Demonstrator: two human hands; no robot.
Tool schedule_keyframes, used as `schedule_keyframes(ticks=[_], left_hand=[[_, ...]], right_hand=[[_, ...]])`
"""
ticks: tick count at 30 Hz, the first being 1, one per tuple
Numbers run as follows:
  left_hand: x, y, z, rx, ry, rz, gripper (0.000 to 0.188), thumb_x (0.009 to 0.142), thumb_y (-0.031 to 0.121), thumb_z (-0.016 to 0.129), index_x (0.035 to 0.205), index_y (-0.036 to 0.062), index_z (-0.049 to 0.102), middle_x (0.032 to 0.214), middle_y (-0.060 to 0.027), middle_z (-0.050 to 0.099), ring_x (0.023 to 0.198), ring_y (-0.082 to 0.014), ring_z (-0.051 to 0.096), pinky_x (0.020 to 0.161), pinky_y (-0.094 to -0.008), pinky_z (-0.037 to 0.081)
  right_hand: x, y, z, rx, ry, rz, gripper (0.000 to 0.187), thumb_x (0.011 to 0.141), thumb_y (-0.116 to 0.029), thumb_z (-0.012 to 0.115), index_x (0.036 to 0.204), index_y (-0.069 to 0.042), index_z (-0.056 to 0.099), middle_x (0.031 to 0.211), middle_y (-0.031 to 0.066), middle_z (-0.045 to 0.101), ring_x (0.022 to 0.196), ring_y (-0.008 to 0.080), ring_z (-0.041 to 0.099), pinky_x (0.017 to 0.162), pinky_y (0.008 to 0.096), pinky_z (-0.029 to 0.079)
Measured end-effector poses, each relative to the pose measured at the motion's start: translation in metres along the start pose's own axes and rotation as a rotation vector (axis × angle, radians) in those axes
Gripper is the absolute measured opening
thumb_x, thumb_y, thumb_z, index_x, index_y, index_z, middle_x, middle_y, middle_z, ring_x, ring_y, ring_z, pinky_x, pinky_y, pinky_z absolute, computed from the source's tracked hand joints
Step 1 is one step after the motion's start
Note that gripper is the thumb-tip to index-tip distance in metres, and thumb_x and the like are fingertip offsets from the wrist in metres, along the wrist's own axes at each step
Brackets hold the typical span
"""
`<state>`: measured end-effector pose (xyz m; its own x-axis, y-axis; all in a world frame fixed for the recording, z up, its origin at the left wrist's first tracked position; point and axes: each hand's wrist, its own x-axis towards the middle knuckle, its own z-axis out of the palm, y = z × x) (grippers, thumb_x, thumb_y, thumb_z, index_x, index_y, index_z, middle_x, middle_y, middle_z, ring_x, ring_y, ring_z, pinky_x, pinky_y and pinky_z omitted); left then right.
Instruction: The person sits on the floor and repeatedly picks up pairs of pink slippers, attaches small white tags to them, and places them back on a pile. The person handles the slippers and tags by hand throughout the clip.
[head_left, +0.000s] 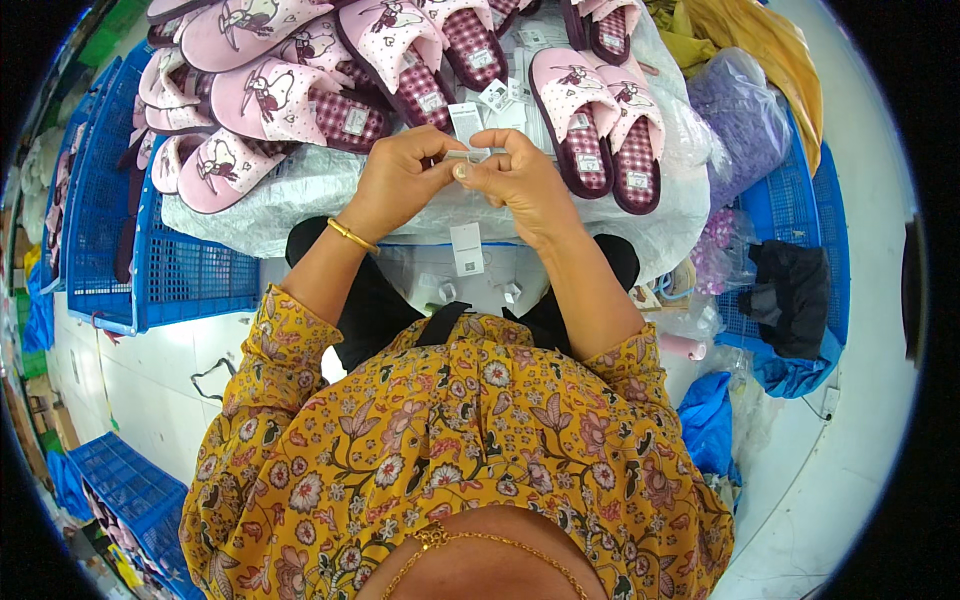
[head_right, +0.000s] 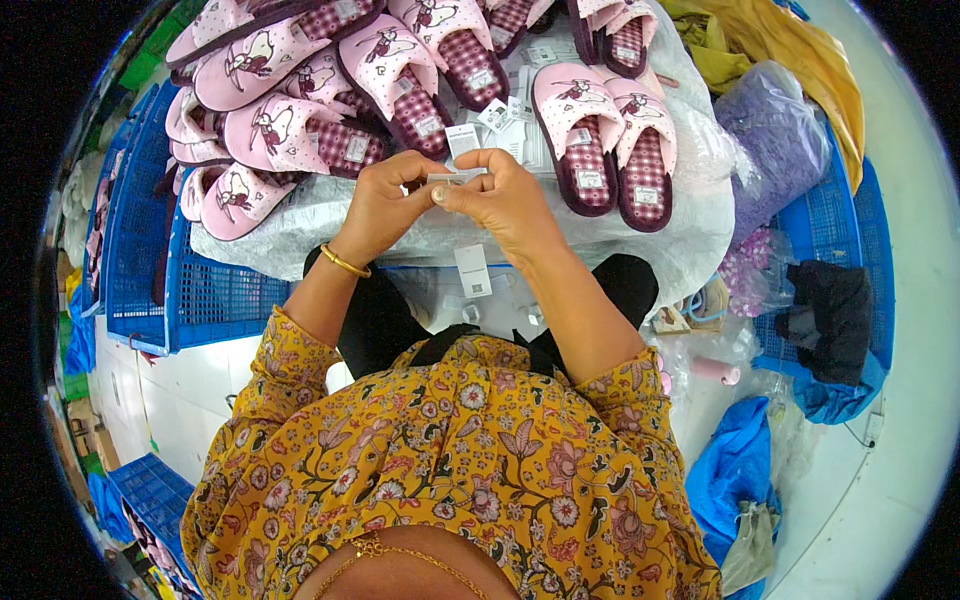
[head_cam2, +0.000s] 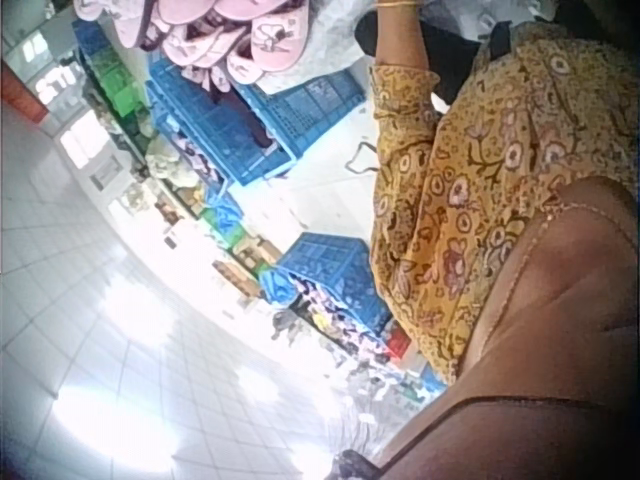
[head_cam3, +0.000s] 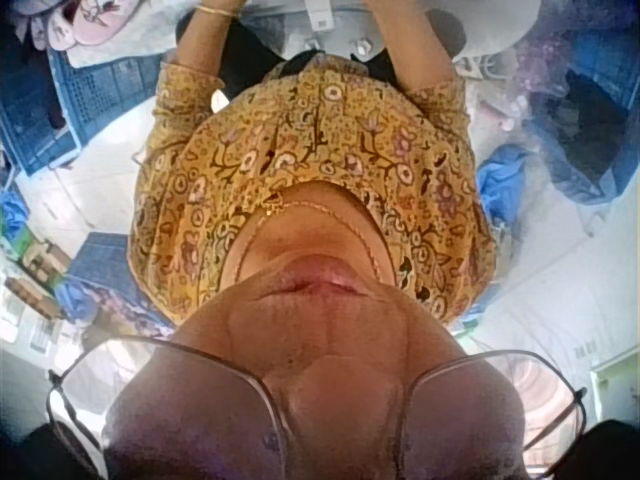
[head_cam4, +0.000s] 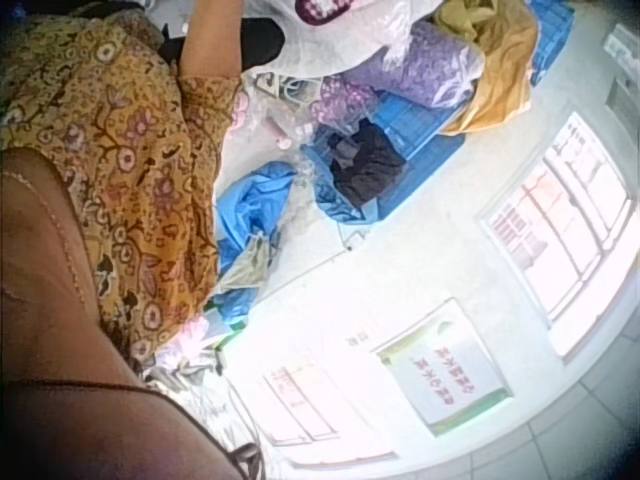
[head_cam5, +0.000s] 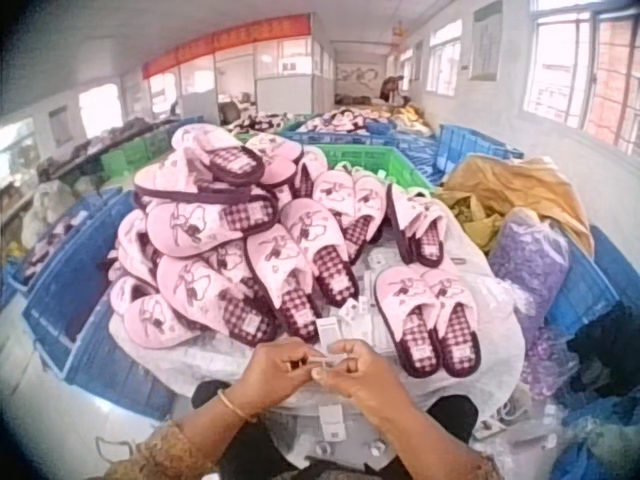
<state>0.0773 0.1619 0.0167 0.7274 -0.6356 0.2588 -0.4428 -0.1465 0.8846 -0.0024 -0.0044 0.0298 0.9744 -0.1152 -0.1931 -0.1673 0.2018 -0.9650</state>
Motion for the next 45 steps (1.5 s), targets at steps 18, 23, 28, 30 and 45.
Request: schedule_keyframes(ticks=[18, 23, 28, 30, 45], left_hand=[[-0.011, 0.001, -0.012, -0.346, -0.343, -0.359, 0.013, 0.094, 0.016, 0.059, 0.093, 0.0044, 0.064, 0.083, 0.0039, 0.06, 0.072, -0.0057, 0.052, 0.065, -0.022, 0.044], [-0.014, 0.007, -0.001, -0.029, -0.287, -0.178, 0.015, 0.09, 0.018, 0.06, 0.09, 0.0024, 0.062, 0.074, -0.0038, 0.059, 0.064, -0.0144, 0.054, 0.06, -0.029, 0.044], [-0.012, 0.014, 0.008, 0.208, -0.184, -0.035, 0.016, 0.087, 0.018, 0.06, 0.087, 0.0021, 0.061, 0.074, -0.0133, 0.059, 0.064, -0.0262, 0.058, 0.061, -0.0353, 0.046], [-0.007, 0.023, 0.012, 0.153, -0.214, -0.065, 0.016, 0.087, 0.018, 0.06, 0.086, 0.0021, 0.061, 0.074, -0.0135, 0.059, 0.064, -0.0272, 0.058, 0.06, -0.0355, 0.046], [0.071, -0.005, 0.033, 0.486, 0.056, 0.053, 0.023, 0.088, 0.025, 0.062, 0.093, 0.0029, 0.066, 0.079, -0.0134, 0.065, 0.075, -0.0311, 0.064, 0.067, -0.0401, 0.051]], right_hand=[[-0.013, 0.008, -0.006, -0.061, -0.131, 0.089, 0.028, 0.078, -0.011, 0.079, 0.093, -0.006, 0.057, 0.075, -0.001, 0.063, 0.06, 0.003, 0.049, 0.053, 0.0188, 0.035], [-0.018, 0.022, -0.014, -0.282, -0.131, 0.03, 0.033, 0.077, -0.015, 0.08, 0.098, -0.001, 0.059, 0.088, 0.0067, 0.069, 0.072, 0.006, 0.059, 0.061, 0.0229, 0.046], [-0.031, 0.018, -0.018, -0.388, 0.017, -0.172, 0.029, 0.083, -0.016, 0.076, 0.102, 0.0, 0.061, 0.093, 0.0071, 0.069, 0.074, 0.0053, 0.058, 0.063, 0.0227, 0.046], [-0.032, 0.023, -0.023, -0.194, -0.009, -0.108, 0.025, 0.085, -0.015, 0.074, 0.102, 0.0, 0.062, 0.092, 0.0053, 0.068, 0.075, 0.0052, 0.057, 0.064, 0.0223, 0.046], [-0.031, 0.042, -0.057, -0.632, 0.204, -0.579, 0.014, 0.086, -0.013, 0.068, 0.094, -0.001, 0.065, 0.081, 0.0009, 0.062, 0.071, 0.0085, 0.054, 0.068, 0.0249, 0.046]])
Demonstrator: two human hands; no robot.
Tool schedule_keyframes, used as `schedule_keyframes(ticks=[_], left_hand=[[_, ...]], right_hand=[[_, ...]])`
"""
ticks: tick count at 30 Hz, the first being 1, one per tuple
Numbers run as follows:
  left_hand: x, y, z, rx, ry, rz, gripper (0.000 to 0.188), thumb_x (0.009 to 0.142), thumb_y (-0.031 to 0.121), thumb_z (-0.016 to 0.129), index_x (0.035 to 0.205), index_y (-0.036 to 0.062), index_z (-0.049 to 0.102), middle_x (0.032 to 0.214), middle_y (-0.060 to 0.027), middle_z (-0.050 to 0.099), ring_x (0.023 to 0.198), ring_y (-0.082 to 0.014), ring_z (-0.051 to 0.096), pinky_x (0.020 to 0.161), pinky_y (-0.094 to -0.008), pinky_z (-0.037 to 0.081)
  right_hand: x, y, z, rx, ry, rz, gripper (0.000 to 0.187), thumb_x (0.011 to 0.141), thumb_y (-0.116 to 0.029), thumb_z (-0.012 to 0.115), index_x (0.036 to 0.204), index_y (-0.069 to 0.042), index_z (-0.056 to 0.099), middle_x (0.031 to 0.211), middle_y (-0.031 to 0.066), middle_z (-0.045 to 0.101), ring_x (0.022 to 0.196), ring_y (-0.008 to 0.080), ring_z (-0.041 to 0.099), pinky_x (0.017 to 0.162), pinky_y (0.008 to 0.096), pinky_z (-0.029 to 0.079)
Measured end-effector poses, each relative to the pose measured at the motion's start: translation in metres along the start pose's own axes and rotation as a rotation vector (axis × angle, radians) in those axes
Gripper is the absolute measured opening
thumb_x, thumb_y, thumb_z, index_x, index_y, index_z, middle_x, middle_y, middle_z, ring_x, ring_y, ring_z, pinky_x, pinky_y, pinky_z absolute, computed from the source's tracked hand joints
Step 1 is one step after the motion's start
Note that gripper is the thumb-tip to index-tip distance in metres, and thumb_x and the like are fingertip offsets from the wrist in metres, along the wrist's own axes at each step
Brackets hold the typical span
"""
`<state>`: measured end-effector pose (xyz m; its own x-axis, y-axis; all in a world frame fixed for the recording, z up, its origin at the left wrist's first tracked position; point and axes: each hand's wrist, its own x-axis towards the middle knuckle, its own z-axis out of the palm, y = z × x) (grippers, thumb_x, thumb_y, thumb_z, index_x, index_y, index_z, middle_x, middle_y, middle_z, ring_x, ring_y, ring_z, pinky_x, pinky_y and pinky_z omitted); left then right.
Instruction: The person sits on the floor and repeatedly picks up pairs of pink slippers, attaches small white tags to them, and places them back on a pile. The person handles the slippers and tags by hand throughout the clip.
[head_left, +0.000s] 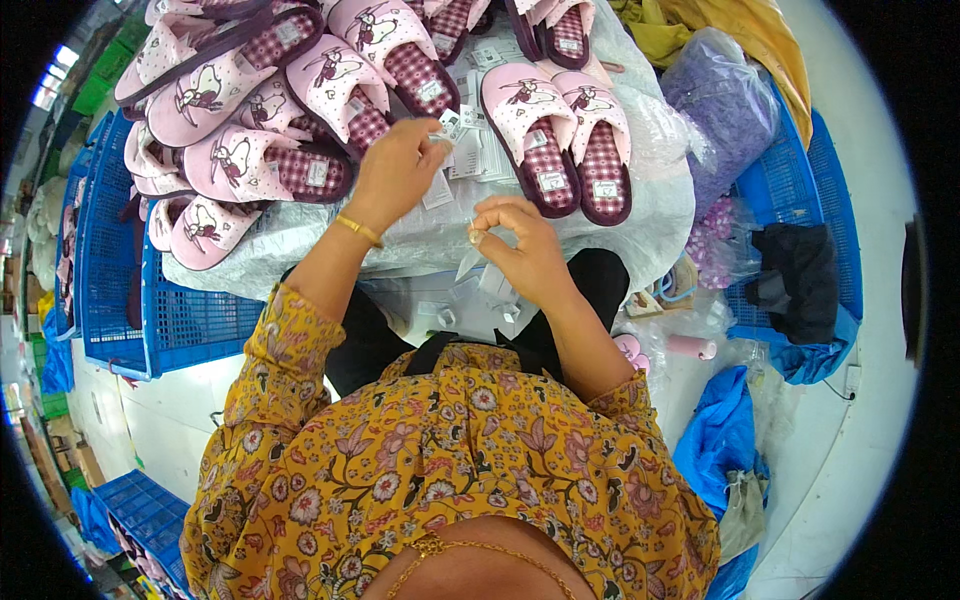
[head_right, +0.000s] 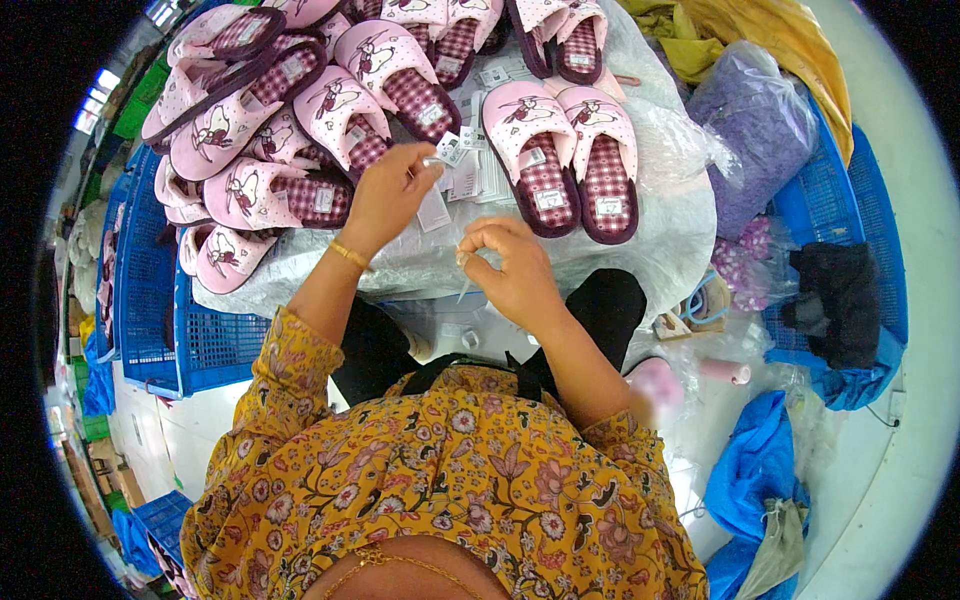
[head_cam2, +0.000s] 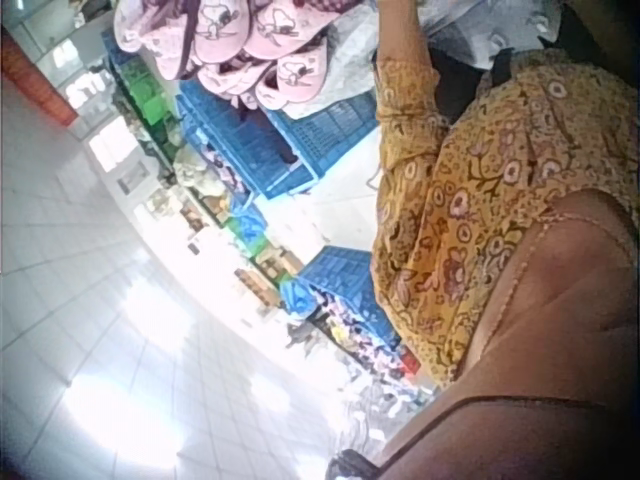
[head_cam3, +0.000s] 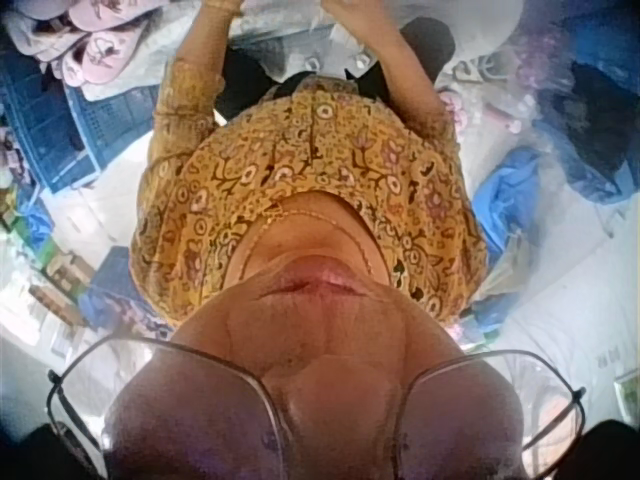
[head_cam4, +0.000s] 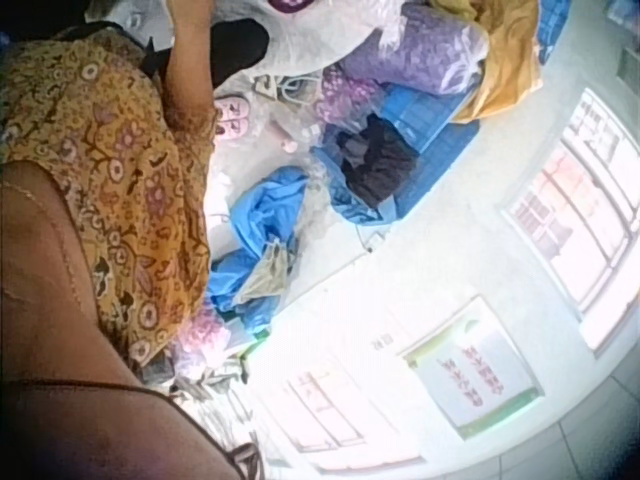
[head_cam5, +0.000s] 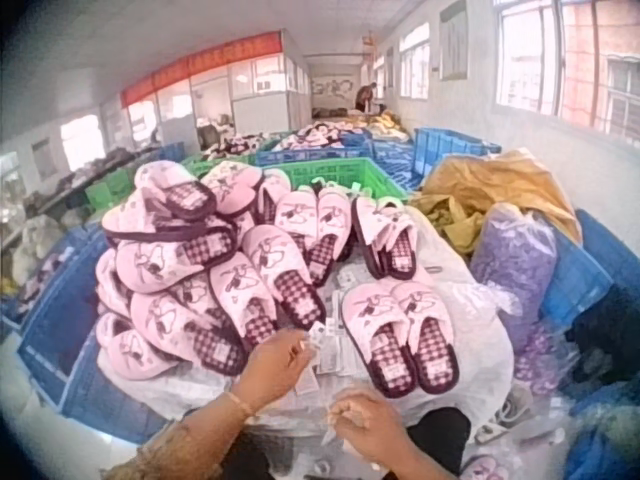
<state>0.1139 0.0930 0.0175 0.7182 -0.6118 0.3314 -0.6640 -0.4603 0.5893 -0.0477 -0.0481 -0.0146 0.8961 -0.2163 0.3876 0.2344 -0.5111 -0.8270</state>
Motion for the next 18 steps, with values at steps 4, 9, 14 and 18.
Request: schedule_keyframes(ticks=[4, 9, 14, 18], left_hand=[[0.029, -0.011, 0.013, 0.462, -0.026, -0.003, 0.029, 0.086, 0.03, 0.062, 0.094, 0.0043, 0.07, 0.086, -0.0172, 0.068, 0.083, -0.034, 0.067, 0.073, -0.0452, 0.054], [0.047, -0.017, 0.016, 0.46, -0.178, -0.103, 0.026, 0.081, 0.031, 0.062, 0.087, 0.0081, 0.073, 0.089, -0.0168, 0.069, 0.084, -0.0346, 0.068, 0.074, -0.0464, 0.054], [0.053, -0.03, 0.018, 0.383, -0.234, -0.134, 0.025, 0.081, 0.028, 0.059, 0.089, 0.0092, 0.073, 0.093, -0.0162, 0.07, 0.085, -0.0351, 0.067, 0.077, -0.0467, 0.054], [0.053, -0.036, 0.016, 0.305, -0.247, -0.129, 0.027, 0.081, 0.029, 0.059, 0.089, 0.0078, 0.073, 0.092, -0.0165, 0.07, 0.086, -0.0348, 0.068, 0.078, -0.0457, 0.053]], right_hand=[[-0.006, -0.017, -0.007, 0.368, -0.162, 0.419, 0.014, 0.088, -0.013, 0.068, 0.095, -0.001, 0.064, 0.081, -0.0014, 0.061, 0.071, 0.0054, 0.052, 0.066, 0.023, 0.045], [-0.01, -0.015, -0.009, 0.445, -0.156, 0.411, 0.013, 0.089, -0.012, 0.067, 0.096, -0.001, 0.063, 0.079, -0.0025, 0.06, 0.069, 0.0035, 0.05, 0.064, 0.0222, 0.043], [-0.008, -0.018, -0.008, 0.501, -0.13, 0.388, 0.012, 0.089, -0.011, 0.066, 0.096, -0.001, 0.063, 0.081, -0.0029, 0.06, 0.07, 0.0033, 0.049, 0.064, 0.0215, 0.043], [-0.007, -0.022, -0.008, 0.494, -0.133, 0.402, 0.012, 0.09, -0.011, 0.066, 0.096, 0.0, 0.063, 0.082, -0.0032, 0.06, 0.071, 0.0033, 0.05, 0.065, 0.0212, 0.043]])
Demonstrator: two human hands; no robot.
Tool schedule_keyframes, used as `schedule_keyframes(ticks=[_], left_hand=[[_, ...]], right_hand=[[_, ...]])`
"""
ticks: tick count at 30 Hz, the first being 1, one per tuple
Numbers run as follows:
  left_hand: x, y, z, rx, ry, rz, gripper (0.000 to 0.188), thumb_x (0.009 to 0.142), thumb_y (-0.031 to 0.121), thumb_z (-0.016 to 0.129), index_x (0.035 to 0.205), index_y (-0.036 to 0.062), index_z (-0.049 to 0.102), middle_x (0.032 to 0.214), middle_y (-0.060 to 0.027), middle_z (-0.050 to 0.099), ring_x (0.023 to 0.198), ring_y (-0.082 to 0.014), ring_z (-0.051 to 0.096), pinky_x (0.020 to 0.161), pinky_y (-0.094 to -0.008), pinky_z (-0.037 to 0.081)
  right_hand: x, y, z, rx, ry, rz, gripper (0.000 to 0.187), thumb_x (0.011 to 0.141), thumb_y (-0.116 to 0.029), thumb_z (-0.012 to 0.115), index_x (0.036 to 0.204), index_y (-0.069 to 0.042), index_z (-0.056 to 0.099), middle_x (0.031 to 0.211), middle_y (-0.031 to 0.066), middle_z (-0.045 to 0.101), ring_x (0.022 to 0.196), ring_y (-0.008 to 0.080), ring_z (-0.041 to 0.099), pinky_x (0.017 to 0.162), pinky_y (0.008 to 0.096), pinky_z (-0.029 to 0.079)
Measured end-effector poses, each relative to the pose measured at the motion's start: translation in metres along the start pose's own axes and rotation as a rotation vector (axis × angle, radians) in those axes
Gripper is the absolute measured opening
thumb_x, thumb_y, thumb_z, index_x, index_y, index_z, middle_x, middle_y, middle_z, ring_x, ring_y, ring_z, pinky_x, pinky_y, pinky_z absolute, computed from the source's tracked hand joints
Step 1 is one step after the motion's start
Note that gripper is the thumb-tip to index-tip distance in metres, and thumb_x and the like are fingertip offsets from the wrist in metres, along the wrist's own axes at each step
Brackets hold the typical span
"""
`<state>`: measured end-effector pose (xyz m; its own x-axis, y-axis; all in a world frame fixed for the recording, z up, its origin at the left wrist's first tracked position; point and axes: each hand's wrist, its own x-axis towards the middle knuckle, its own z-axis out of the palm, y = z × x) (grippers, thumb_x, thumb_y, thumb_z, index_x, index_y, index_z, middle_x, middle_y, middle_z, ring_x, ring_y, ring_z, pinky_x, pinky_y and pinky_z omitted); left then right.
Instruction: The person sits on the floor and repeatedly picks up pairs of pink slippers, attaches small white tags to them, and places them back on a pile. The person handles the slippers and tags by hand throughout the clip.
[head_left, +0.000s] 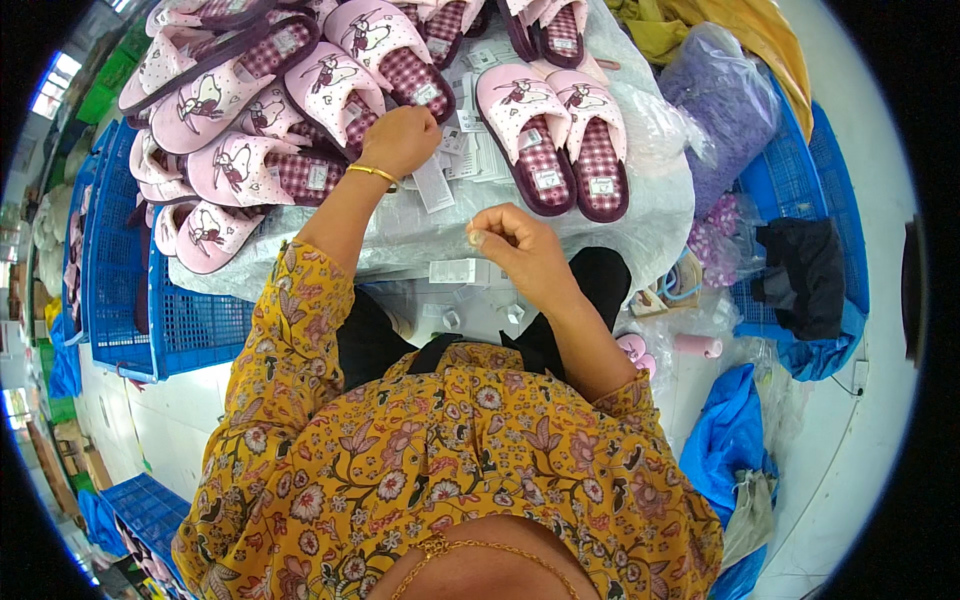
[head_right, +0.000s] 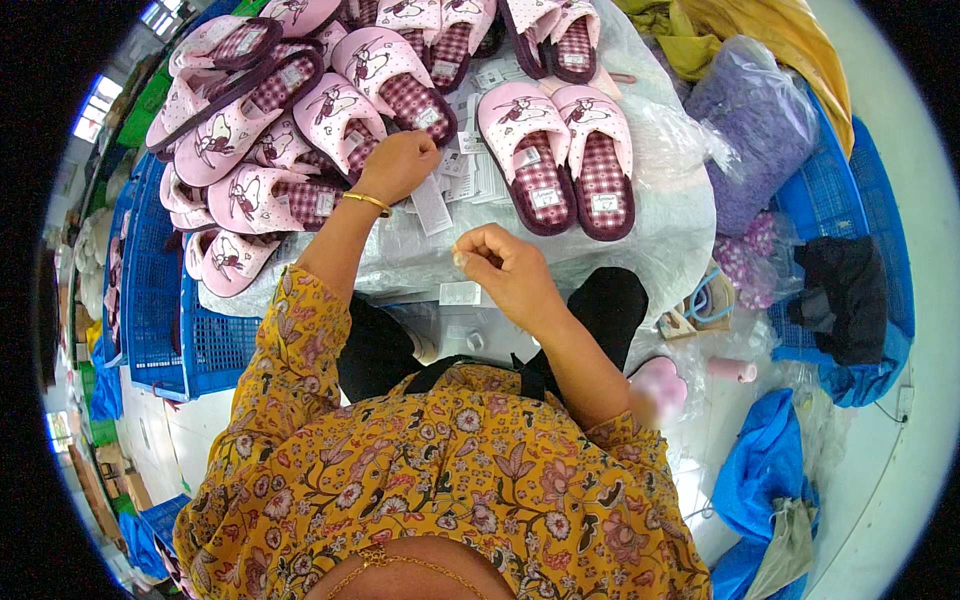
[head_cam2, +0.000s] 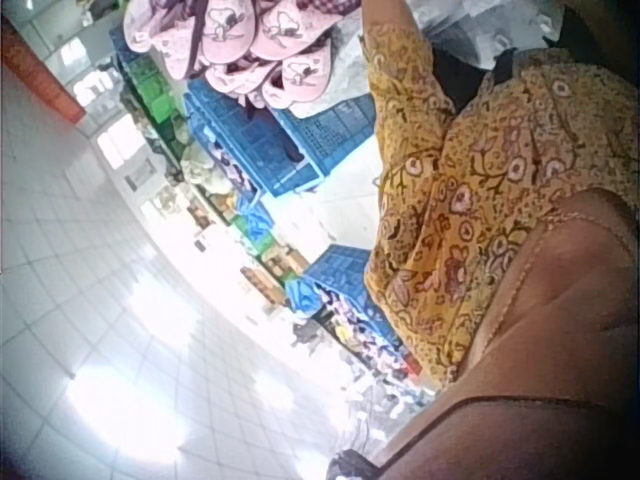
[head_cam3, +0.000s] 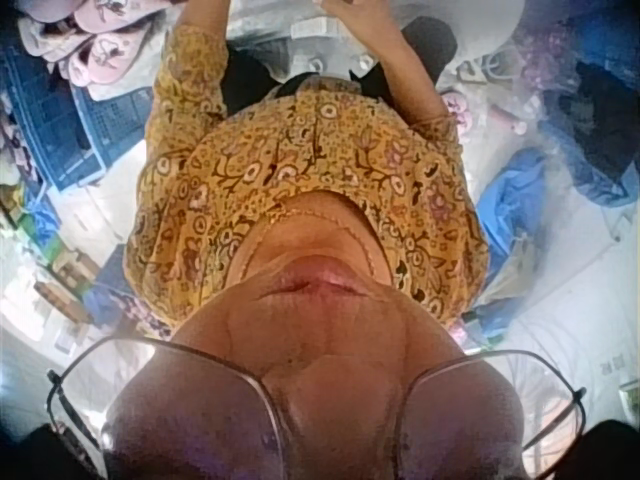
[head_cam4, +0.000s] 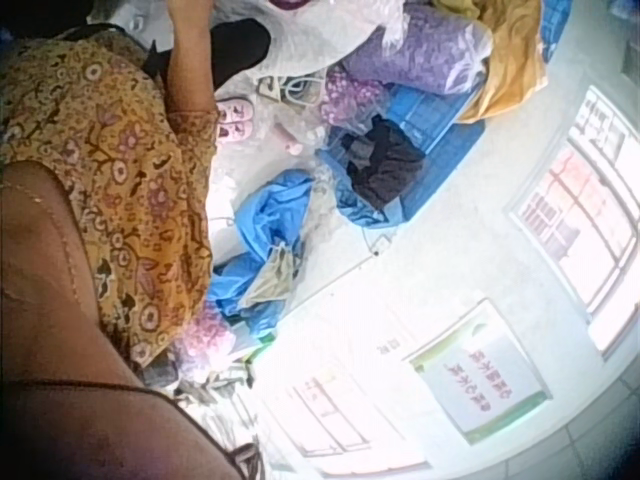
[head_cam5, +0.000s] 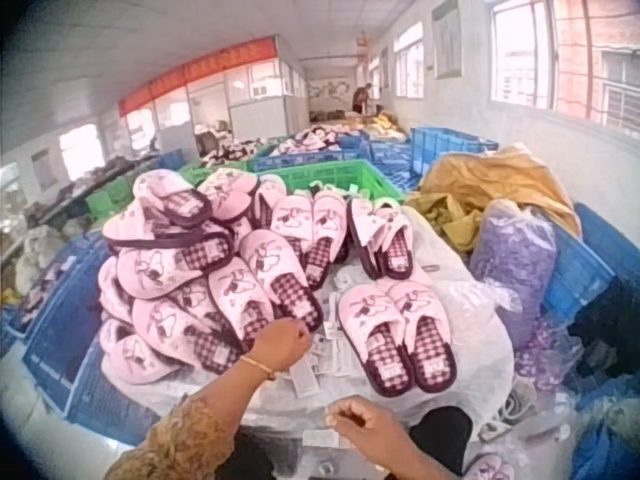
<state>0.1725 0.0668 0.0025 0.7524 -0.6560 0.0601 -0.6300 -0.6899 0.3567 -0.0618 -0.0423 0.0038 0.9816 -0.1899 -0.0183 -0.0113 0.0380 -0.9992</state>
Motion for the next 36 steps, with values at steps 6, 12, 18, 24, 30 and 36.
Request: schedule_keyframes(ticks=[6, 12, 18, 24, 30, 36], left_hand=[[-0.005, 0.024, -0.011, 0.088, -0.105, -0.017, 0.029, 0.076, 0.034, 0.067, 0.085, 0.0071, 0.073, 0.09, -0.0165, 0.07, 0.085, -0.0337, 0.068, 0.077, -0.0443, 0.053], [0.003, 0.011, -0.005, 0.028, -0.102, -0.026, 0.027, 0.074, 0.032, 0.07, 0.083, 0.0064, 0.072, 0.09, -0.0165, 0.07, 0.084, -0.0331, 0.068, 0.076, -0.0422, 0.054], [0.0, -0.004, -0.019, -0.285, 0.0, 0.018, 0.024, 0.077, 0.026, 0.071, 0.083, 0.0031, 0.065, 0.08, -0.0126, 0.067, 0.073, -0.0278, 0.064, 0.07, -0.0388, 0.05], [-0.053, 0.015, -0.043, -0.516, 0.084, 0.075, 0.018, 0.086, 0.018, 0.068, 0.089, 0.0022, 0.06, 0.075, -0.0076, 0.061, 0.068, -0.017, 0.056, 0.065, -0.0311, 0.047], [-0.099, 0.044, -0.048, -0.61, 0.058, 0.191, 0.011, 0.089, 0.009, 0.065, 0.092, 0.0007, 0.059, 0.079, -0.0026, 0.058, 0.07, -0.0094, 0.049, 0.064, -0.0263, 0.044], [-0.109, 0.046, -0.045, -0.619, 0.07, 0.215, 0.011, 0.089, 0.01, 0.065, 0.093, 0.0009, 0.059, 0.08, -0.0033, 0.058, 0.07, -0.0096, 0.05, 0.063, -0.0265, 0.044]], right_hand=[[0.0, 0.004, 0.001, -0.01, 0.005, -0.018, 0.014, 0.091, -0.011, 0.066, 0.098, 0.0, 0.063, 0.084, -0.0029, 0.061, 0.073, 0.0029, 0.05, 0.065, 0.0211, 0.043], [-0.004, 0.003, 0.003, -0.002, 0.01, -0.011, 0.014, 0.091, -0.012, 0.066, 0.099, 0.0, 0.064, 0.085, -0.0027, 0.062, 0.073, 0.0026, 0.05, 0.066, 0.0203, 0.043], [-0.006, 0.004, 0.001, 0.0, 0.024, -0.008, 0.013, 0.092, -0.011, 0.065, 0.101, -0.002, 0.063, 0.088, -0.0039, 0.06, 0.075, 0.0026, 0.048, 0.068, 0.0191, 0.041], [0.008, -0.013, 0.003, 0.112, 0.059, -0.023, 0.03, 0.087, -0.007, 0.068, 0.115, -0.002, 0.057, 0.086, -0.0004, 0.061, 0.074, 0.0038, 0.052, 0.067, 0.0203, 0.043], [0.023, -0.023, 0.014, 0.167, 0.128, 0.014, 0.057, 0.082, -0.006, 0.072, 0.131, 0.002, 0.043, 0.086, 0.0041, 0.063, 0.075, 0.0066, 0.055, 0.067, 0.0212, 0.043], [0.023, -0.023, 0.02, 0.157, 0.187, 0.033, 0.06, 0.081, -0.003, 0.071, 0.133, 0.004, 0.041, 0.085, 0.0047, 0.062, 0.075, 0.0081, 0.055, 0.068, 0.0223, 0.044]])
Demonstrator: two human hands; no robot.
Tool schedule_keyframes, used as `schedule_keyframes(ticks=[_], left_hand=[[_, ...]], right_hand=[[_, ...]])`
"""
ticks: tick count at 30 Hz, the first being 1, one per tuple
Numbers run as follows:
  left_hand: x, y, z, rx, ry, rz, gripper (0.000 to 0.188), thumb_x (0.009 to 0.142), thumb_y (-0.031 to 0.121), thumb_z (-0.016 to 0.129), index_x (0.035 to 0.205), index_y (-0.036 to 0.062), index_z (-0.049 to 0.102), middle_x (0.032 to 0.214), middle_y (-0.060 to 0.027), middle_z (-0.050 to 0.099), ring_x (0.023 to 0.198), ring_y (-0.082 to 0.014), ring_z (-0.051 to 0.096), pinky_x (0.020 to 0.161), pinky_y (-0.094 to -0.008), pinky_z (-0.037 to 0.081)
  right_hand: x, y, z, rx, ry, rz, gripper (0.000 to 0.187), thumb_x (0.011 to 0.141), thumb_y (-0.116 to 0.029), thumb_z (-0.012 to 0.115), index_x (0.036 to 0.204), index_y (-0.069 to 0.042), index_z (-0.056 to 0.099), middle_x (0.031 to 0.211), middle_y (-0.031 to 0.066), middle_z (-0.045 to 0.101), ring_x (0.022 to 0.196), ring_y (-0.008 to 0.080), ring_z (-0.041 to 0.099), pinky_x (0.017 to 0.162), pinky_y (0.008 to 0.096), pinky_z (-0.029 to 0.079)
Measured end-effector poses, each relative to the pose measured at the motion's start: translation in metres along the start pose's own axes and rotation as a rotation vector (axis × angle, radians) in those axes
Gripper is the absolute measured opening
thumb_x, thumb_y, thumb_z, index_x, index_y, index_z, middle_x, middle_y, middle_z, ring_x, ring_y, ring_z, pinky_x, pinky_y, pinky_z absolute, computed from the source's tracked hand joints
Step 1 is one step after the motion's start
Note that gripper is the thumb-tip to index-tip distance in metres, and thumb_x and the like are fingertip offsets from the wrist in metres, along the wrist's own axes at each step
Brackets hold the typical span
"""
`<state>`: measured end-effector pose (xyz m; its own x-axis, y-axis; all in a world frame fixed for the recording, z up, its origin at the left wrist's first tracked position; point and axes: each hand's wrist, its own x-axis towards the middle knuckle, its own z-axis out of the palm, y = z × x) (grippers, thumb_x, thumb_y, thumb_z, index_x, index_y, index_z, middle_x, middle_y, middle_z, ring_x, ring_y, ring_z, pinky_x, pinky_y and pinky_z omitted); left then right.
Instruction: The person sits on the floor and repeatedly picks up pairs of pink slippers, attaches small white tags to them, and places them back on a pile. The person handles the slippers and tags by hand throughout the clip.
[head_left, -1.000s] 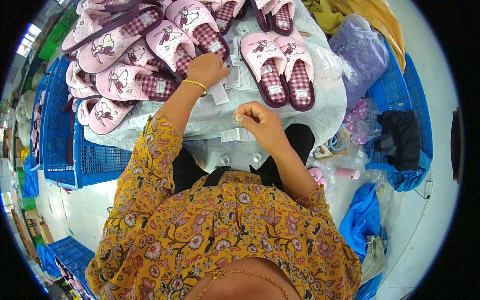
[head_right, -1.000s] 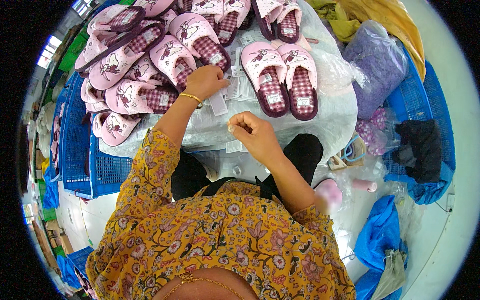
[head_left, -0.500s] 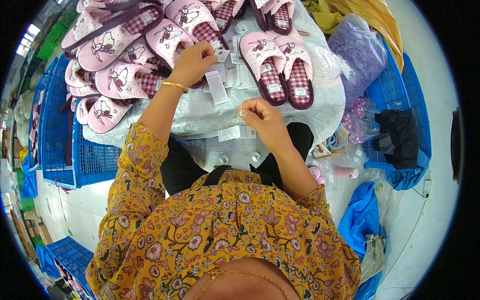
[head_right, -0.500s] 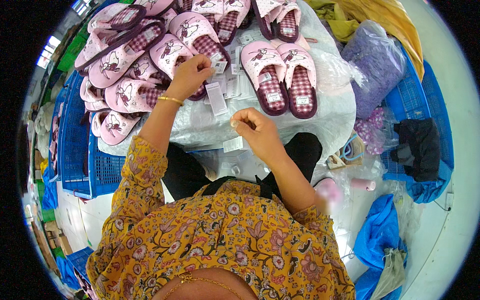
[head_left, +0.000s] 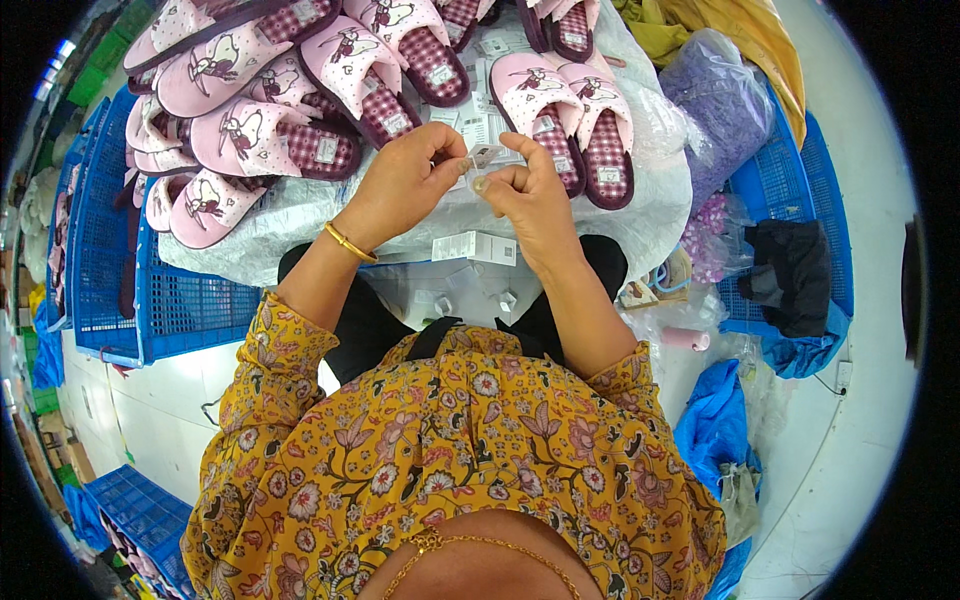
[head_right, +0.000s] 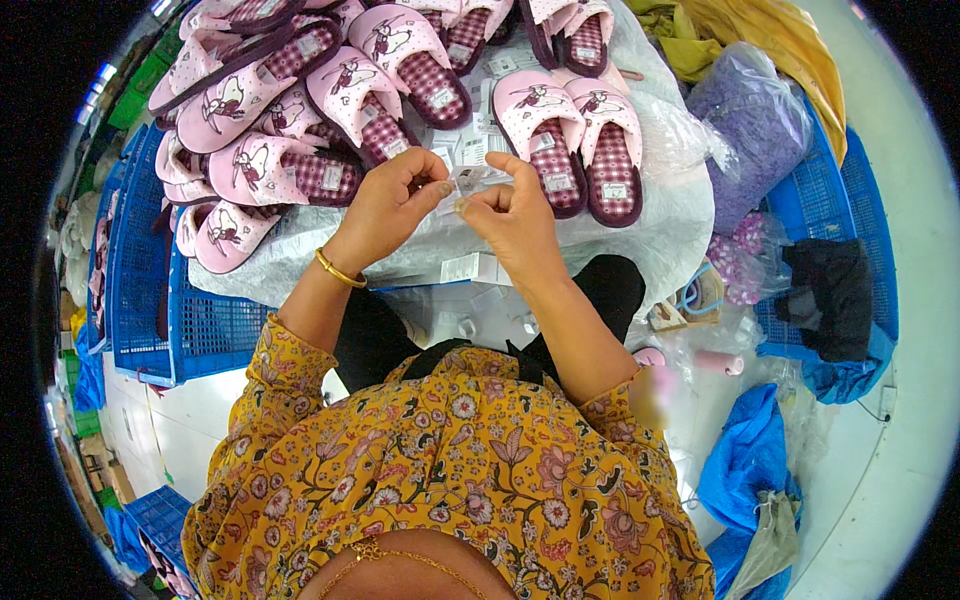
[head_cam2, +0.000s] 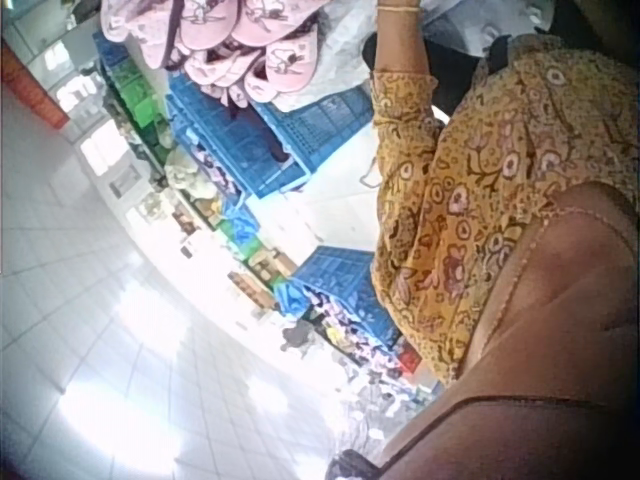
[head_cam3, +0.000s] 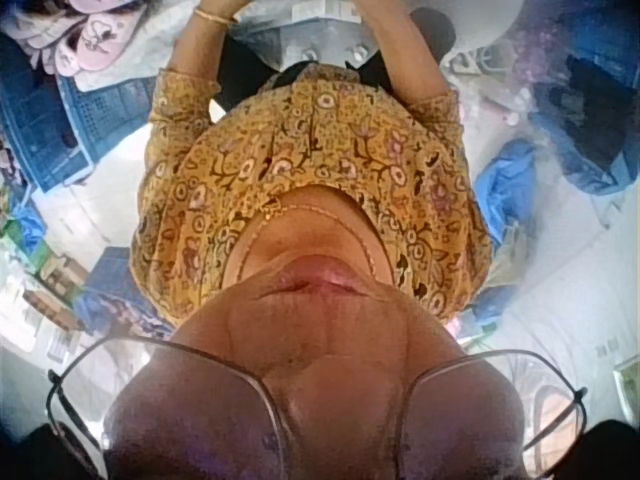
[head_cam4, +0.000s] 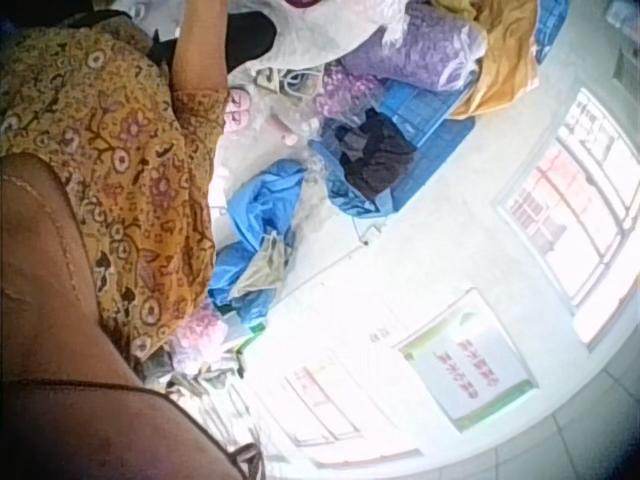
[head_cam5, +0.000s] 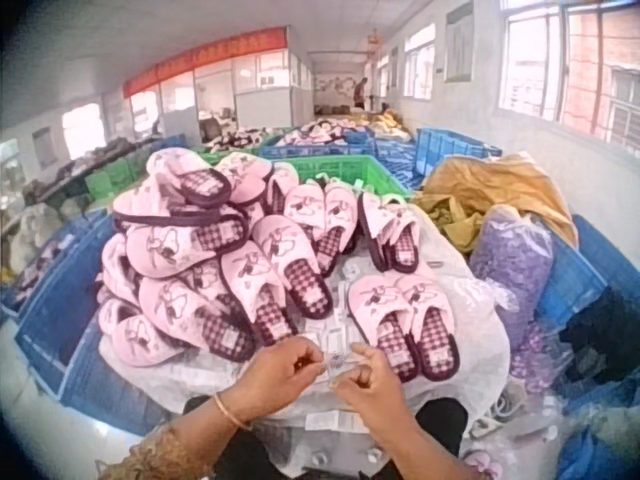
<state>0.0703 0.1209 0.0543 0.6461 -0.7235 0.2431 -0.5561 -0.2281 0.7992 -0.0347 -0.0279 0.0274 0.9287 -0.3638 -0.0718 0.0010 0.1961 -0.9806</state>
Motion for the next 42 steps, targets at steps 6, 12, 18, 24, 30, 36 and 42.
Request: schedule_keyframes(ticks=[6, 12, 18, 24, 30, 36, 42], left_hand=[[-0.003, 0.002, -0.003, -0.007, -0.009, -0.031, 0.011, 0.088, 0.01, 0.065, 0.093, 0.0011, 0.059, 0.08, -0.0039, 0.059, 0.072, -0.0101, 0.052, 0.065, -0.0267, 0.046], [-0.007, 0.0, 0.002, -0.024, 0.015, 0.001, 0.011, 0.086, 0.01, 0.064, 0.089, 0.0002, 0.059, 0.079, -0.0111, 0.061, 0.068, -0.0208, 0.059, 0.062, -0.032, 0.046], [-0.011, -0.006, 0.002, -0.36, -0.128, -0.211, 0.009, 0.09, 0.01, 0.061, 0.091, 0.0006, 0.06, 0.082, -0.0037, 0.062, 0.071, -0.0096, 0.057, 0.063, -0.0263, 0.046], [-0.011, -0.012, 0.014, -0.481, -0.238, -0.287, 0.011, 0.093, 0.013, 0.061, 0.094, 0.0022, 0.062, 0.082, 0.0025, 0.058, 0.07, -0.0055, 0.051, 0.064, -0.0223, 0.044], [-0.004, 0.002, 0.021, -0.375, -0.26, -0.24, 0.011, 0.091, 0.014, 0.062, 0.092, 0.0026, 0.061, 0.077, 0.0047, 0.054, 0.069, -0.0041, 0.046, 0.062, -0.0216, 0.04], [0.019, 0.026, 0.046, -0.286, -0.341, -0.07, 0.013, 0.09, 0.015, 0.063, 0.093, 0.0023, 0.063, 0.078, 0.0005, 0.059, 0.07, -0.0066, 0.049, 0.063, -0.024, 0.043], [0.075, 0.037, 0.07, 0.158, -0.119, 0.458, 0.016, 0.087, 0.011, 0.065, 0.102, 0.0082, 0.068, 0.11, -0.006, 0.063, 0.097, -0.0204, 0.058, 0.081, -0.0298, 0.046]], right_hand=[[-0.001, -0.002, 0.0, -0.001, -0.041, 0.019, 0.062, 0.081, -0.003, 0.072, 0.134, 0.003, 0.041, 0.084, 0.0036, 0.061, 0.076, 0.0079, 0.055, 0.069, 0.0219, 0.044], [-0.001, 0.0, -0.001, -0.013, -0.048, 0.014, 0.056, 0.081, -0.003, 0.072, 0.13, 0.002, 0.045, 0.083, 0.0027, 0.061, 0.076, 0.0072, 0.055, 0.069, 0.0212, 0.043], [-0.002, 0.008, -0.008, 0.035, -0.126, 0.01, 0.029, 0.084, -0.003, 0.068, 0.11, 0.0, 0.056, 0.083, 0.0016, 0.061, 0.073, 0.006, 0.054, 0.065, 0.0215, 0.043], [-0.015, 0.015, -0.019, 0.024, -0.176, 0.044, 0.029, 0.083, -0.009, 0.072, 0.106, 0.0, 0.057, 0.086, 0.0032, 0.063, 0.073, 0.0058, 0.056, 0.066, 0.0221, 0.046], [-0.039, -0.003, -0.038, -0.296, -0.03, -0.065, 0.035, 0.087, -0.015, 0.072, 0.117, -0.003, 0.057, 0.097, 0.0019, 0.063, 0.071, 0.0045, 0.054, 0.063, 0.0206, 0.045], [-0.042, -0.006, -0.061, -0.004, -0.068, 0.093, 0.016, 0.089, -0.012, 0.07, 0.099, -0.003, 0.062, 0.089, -0.0005, 0.061, 0.068, 0.0032, 0.05, 0.058, 0.0192, 0.04], [-0.022, -0.007, -0.107, -0.314, 0.213, -0.272, 0.009, 0.086, -0.01, 0.071, 0.092, -0.004, 0.068, 0.088, -0.0013, 0.061, 0.077, 0.0077, 0.053, 0.068, 0.0239, 0.044]])
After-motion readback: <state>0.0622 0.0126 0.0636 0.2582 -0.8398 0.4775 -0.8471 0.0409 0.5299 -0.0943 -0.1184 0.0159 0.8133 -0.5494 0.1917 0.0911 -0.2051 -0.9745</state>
